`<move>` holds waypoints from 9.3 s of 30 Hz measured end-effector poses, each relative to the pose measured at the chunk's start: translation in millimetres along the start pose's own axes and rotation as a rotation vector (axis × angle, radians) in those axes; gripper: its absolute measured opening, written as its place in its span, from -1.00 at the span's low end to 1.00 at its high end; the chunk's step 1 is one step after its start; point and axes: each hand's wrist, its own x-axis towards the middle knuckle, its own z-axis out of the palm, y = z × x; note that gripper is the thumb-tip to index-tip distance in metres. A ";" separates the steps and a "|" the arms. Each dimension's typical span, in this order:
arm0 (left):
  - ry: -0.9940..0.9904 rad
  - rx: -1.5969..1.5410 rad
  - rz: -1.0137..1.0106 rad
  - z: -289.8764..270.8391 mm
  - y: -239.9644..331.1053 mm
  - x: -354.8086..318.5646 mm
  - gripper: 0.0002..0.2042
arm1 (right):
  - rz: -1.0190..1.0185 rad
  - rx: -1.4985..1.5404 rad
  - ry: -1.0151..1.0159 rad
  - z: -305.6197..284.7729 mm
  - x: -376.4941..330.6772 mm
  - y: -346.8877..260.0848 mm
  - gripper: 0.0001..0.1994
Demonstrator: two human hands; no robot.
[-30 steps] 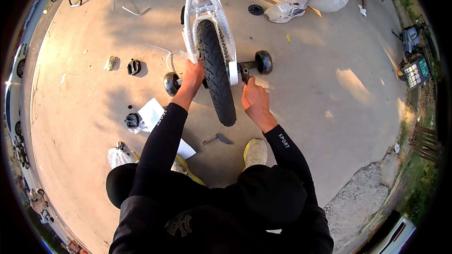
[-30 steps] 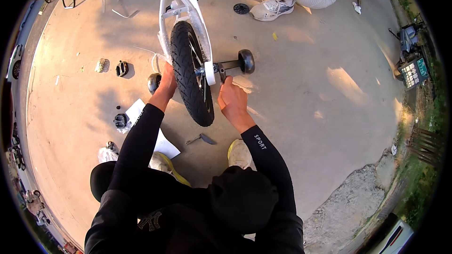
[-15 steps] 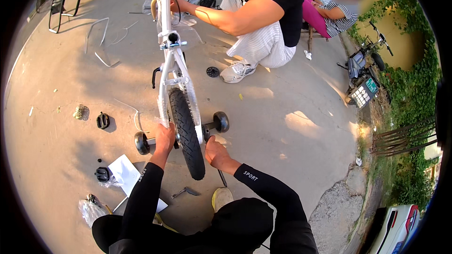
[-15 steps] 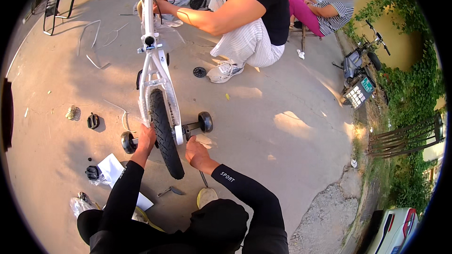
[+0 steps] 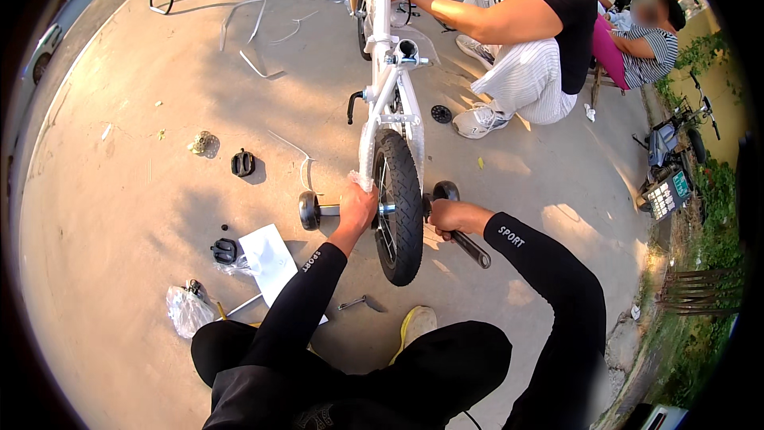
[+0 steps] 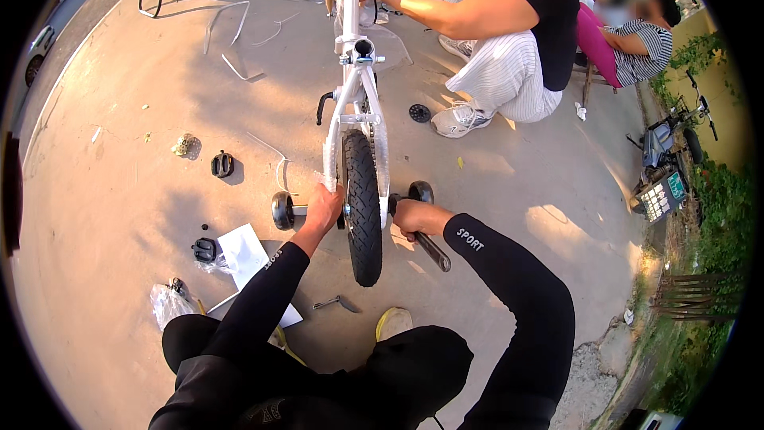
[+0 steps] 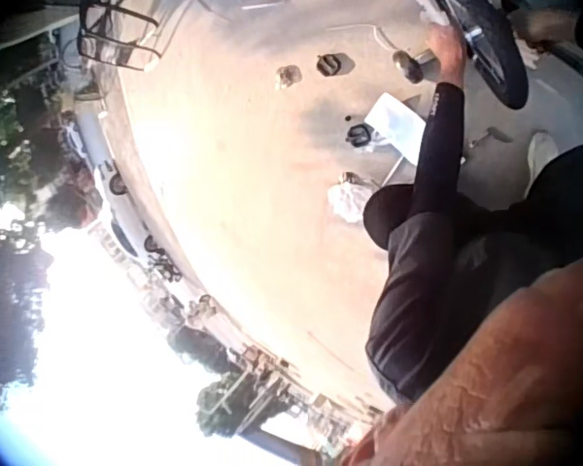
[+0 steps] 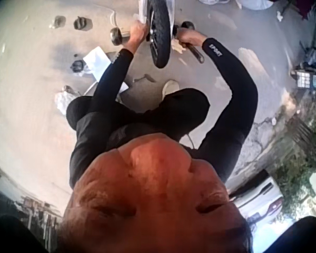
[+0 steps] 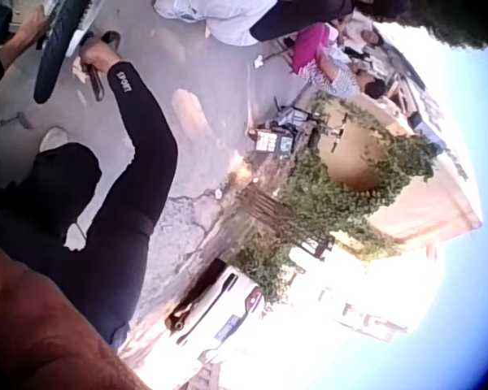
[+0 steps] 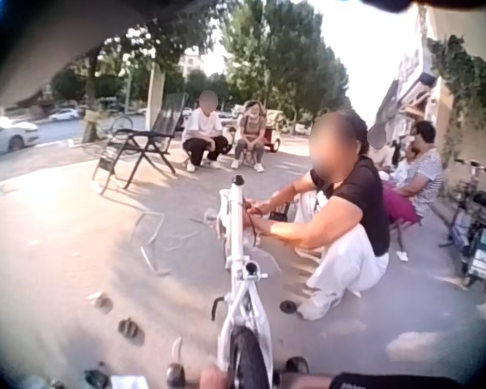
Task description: The person assembles a white bicycle outdoors, using a wrench to tighten the rear wheel axle nuts and training wheels. They then attach a rear cargo rack and a black rear fender to the frame, securing them with bolts and nuts. The person also handles a yellow reflector and various small hardware components during the process.
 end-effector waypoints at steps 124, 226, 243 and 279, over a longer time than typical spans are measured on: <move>-0.042 -0.270 -0.435 -77.6 79.1 -19.0 -0.60 | -0.595 -0.074 0.806 153.7 42.6 107.0 -0.69; 0.037 -0.286 -0.521 -94.1 103.1 -29.0 -0.68 | -0.432 0.648 0.713 190.3 66.1 128.5 -0.49; 0.112 -0.291 -0.425 -94.4 101.3 -33.2 -0.42 | 0.007 0.838 0.322 144.0 -9.7 108.3 -0.76; 0.082 -0.294 -0.427 -87.9 92.7 -25.9 -0.53 | 0.565 0.590 0.138 75.7 -60.0 12.3 -0.42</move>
